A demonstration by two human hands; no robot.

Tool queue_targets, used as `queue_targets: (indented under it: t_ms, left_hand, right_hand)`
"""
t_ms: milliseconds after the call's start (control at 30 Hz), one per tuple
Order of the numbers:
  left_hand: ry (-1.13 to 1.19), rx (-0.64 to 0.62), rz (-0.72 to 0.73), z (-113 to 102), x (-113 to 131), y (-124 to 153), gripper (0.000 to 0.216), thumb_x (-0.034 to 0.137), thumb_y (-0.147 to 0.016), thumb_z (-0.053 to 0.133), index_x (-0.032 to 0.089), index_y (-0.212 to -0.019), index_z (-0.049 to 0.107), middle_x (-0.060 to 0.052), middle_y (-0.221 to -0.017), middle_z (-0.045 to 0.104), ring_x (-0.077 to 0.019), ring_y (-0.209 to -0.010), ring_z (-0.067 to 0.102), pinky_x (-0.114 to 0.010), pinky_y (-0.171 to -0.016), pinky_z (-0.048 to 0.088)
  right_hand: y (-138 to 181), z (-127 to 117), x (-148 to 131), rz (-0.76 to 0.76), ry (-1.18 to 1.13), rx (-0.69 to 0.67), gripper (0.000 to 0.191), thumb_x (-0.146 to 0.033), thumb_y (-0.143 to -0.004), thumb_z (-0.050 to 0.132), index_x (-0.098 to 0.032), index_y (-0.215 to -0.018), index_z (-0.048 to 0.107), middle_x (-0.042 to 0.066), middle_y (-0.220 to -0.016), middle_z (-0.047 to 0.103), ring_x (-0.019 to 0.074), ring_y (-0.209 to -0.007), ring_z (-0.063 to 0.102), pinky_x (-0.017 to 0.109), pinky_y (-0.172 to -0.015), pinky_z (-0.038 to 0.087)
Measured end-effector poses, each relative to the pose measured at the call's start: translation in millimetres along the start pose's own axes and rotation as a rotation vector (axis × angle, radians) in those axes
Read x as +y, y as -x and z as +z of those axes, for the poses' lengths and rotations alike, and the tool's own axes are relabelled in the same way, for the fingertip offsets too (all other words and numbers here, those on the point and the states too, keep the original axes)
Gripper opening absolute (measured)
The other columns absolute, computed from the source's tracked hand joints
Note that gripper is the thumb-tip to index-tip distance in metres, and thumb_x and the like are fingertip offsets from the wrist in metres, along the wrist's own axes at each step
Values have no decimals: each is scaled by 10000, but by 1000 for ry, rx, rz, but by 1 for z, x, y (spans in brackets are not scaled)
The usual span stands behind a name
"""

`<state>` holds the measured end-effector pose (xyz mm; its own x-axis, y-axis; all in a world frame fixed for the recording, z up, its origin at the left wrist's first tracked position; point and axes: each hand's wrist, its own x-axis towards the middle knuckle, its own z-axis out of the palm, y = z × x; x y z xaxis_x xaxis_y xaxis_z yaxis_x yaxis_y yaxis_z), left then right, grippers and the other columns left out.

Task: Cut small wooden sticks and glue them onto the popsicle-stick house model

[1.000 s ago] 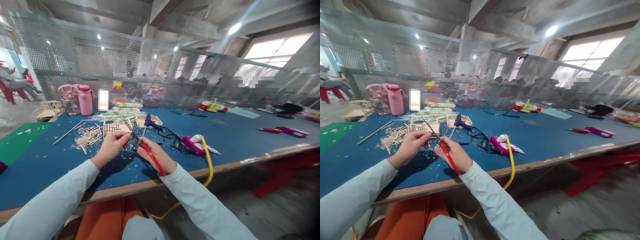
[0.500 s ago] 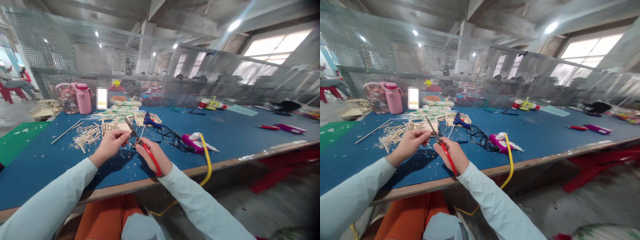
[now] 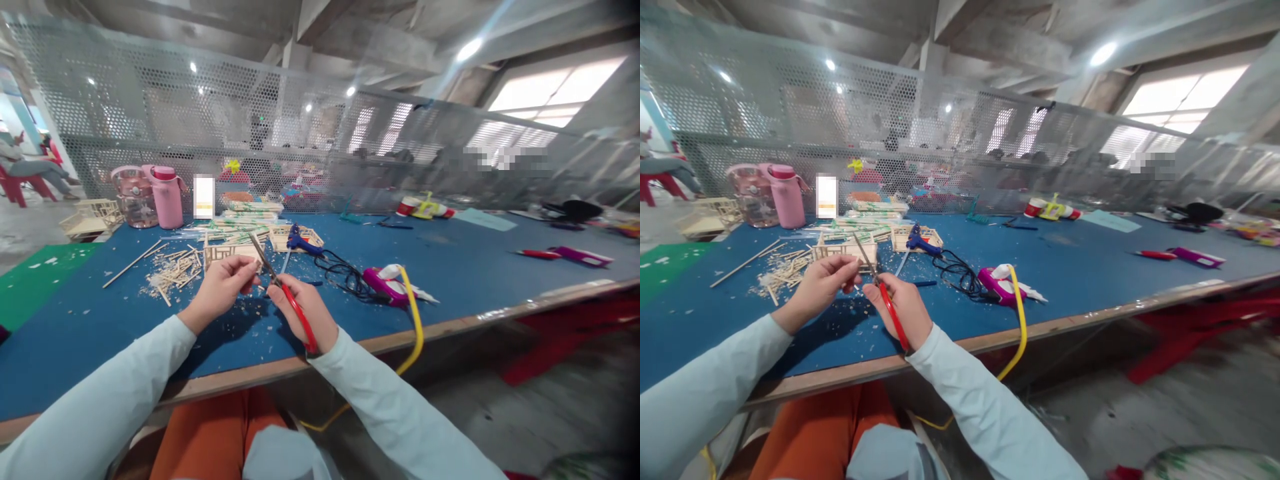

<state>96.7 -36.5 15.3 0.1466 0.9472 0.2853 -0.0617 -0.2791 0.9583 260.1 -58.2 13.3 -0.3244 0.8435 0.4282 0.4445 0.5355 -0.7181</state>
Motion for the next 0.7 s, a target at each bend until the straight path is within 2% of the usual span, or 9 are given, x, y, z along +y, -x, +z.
queue_targets:
  t_ms: [133, 233, 400, 500, 700]
  left_hand:
    - [230, 62, -131, -1, 0, -2, 324, 445, -683, 629, 186, -781, 462, -27, -767, 672, -113, -618, 606, -196, -504, 426]
    - [344, 111, -119, -2, 1, -4, 301, 392, -648, 681, 175, -758, 505, -21, -870, 657, -96, -704, 600, -178, -551, 442]
    - [446, 231, 77, -1, 3, -7, 246, 294, -579, 739, 149, -681, 568, 47, -626, 547, -24, -499, 451, -143, -473, 362]
    - [420, 239, 92, 0, 1, -7, 228, 283, -593, 729, 149, -705, 582, 36, -618, 569, -41, -518, 478, -161, -503, 378]
    - [334, 221, 112, 0, -9, -6, 206, 283, -610, 722, 150, -732, 623, 14, -659, 620, -74, -565, 530, -206, -559, 419]
  right_hand:
    - [-3, 7, 6, 86, -226, 85, 363, -525, -826, 408, -175, -860, 497, -31, -599, 432, 88, -526, 395, 201, -496, 348]
    - [-3, 13, 5, 150, -432, 48, 384, -558, -817, 395, -191, -901, 470, -38, -624, 401, 80, -517, 380, 199, -477, 347]
    - [1, 33, -7, 235, -692, -5, 420, -615, -767, 428, -206, -861, 442, -40, -658, 399, 77, -537, 401, 209, -507, 374]
    - [1, 45, -9, 229, -736, -1, 428, -622, -762, 429, -204, -857, 445, -38, -660, 402, 77, -539, 401, 214, -510, 375]
    - [1, 57, -5, 110, -690, 23, 371, -553, -798, 442, -206, -919, 491, -18, -676, 440, 103, -579, 427, 244, -555, 410]
